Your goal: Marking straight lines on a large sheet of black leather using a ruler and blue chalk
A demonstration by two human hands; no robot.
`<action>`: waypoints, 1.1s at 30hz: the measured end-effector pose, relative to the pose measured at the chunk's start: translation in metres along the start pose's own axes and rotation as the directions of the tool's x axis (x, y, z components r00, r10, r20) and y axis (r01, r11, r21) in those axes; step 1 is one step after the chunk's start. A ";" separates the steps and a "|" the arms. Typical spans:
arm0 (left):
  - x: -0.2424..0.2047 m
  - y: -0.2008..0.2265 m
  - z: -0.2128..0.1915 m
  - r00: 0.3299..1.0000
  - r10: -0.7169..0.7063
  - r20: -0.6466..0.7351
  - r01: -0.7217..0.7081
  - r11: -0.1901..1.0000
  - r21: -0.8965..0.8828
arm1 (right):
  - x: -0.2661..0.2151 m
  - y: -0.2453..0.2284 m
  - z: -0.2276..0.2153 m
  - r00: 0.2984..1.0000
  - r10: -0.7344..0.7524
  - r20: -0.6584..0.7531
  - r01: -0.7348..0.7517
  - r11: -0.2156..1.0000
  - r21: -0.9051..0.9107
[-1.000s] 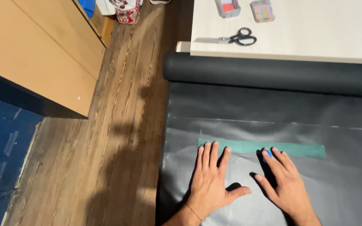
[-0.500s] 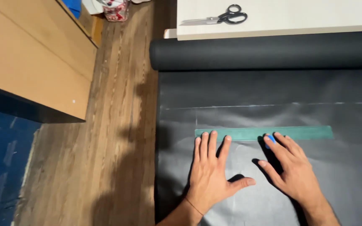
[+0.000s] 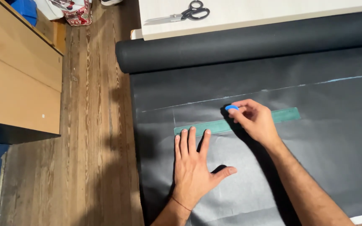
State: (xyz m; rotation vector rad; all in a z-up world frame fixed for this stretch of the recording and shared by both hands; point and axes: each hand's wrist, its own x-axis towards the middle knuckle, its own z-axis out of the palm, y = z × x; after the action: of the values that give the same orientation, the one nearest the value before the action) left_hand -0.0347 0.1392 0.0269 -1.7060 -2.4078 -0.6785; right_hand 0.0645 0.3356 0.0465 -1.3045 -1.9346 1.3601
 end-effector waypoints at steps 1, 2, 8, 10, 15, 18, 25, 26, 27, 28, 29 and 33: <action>0.001 0.000 0.000 1.000 0.001 0.003 -0.001 1.000 0.000 | 0.004 0.005 0.002 1.000 0.002 -0.001 -0.002 1.000 0.001; 0.001 0.000 0.000 1.000 -0.001 0.007 0.001 1.000 -0.006 | 0.009 0.009 0.004 0.999 0.005 0.050 -0.008 0.998 0.059; 0.001 0.000 0.001 1.000 -0.010 0.010 0.010 1.000 -0.006 | 0.023 0.003 0.010 0.955 0.016 0.297 -0.032 0.998 0.048; 0.001 0.001 0.002 1.000 -0.011 -0.001 0.011 1.000 -0.018 | 0.026 0.001 0.011 0.932 -0.014 0.363 -0.005 0.999 0.051; 0.001 0.002 0.000 1.000 -0.018 0.020 0.017 1.000 0.009 | 0.029 -0.001 0.015 0.878 -0.065 0.474 0.025 0.996 0.089; 0.001 0.001 0.000 1.000 -0.013 0.009 0.013 1.000 0.004 | 0.032 0.002 0.014 0.875 -0.061 0.479 0.082 0.996 -0.024; 0.000 0.001 0.000 1.000 -0.012 -0.001 0.012 1.000 0.007 | 0.038 0.012 0.018 0.878 -0.115 0.465 0.191 0.974 -0.121; 0.001 0.001 0.000 1.000 -0.006 -0.009 0.006 1.000 0.005 | 0.040 0.014 0.020 0.894 -0.144 0.424 0.231 0.959 -0.162; 0.001 0.001 0.000 1.000 0.000 -0.016 0.000 1.000 0.002 | 0.042 0.016 0.021 0.907 -0.175 0.383 0.268 0.942 -0.204; 0.001 0.001 -0.001 1.000 -0.001 -0.015 0.001 1.000 0.003 | 0.041 0.017 0.020 0.907 -0.174 0.384 0.267 0.942 -0.204; 0.001 0.001 -0.001 1.000 -0.007 0.002 0.007 1.000 0.012 | 0.040 0.017 0.019 0.889 -0.166 0.426 0.252 0.955 -0.154; 0.000 0.001 0.001 1.000 -0.012 0.014 0.012 1.000 0.026 | 0.042 0.018 0.018 0.866 -0.262 0.426 0.357 0.920 -0.161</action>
State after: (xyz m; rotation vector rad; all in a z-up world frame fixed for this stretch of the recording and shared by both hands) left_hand -0.0337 0.1400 0.0269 -1.6939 -2.4272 -0.6361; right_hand 0.0394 0.3651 0.0161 -0.7886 -2.5191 1.3328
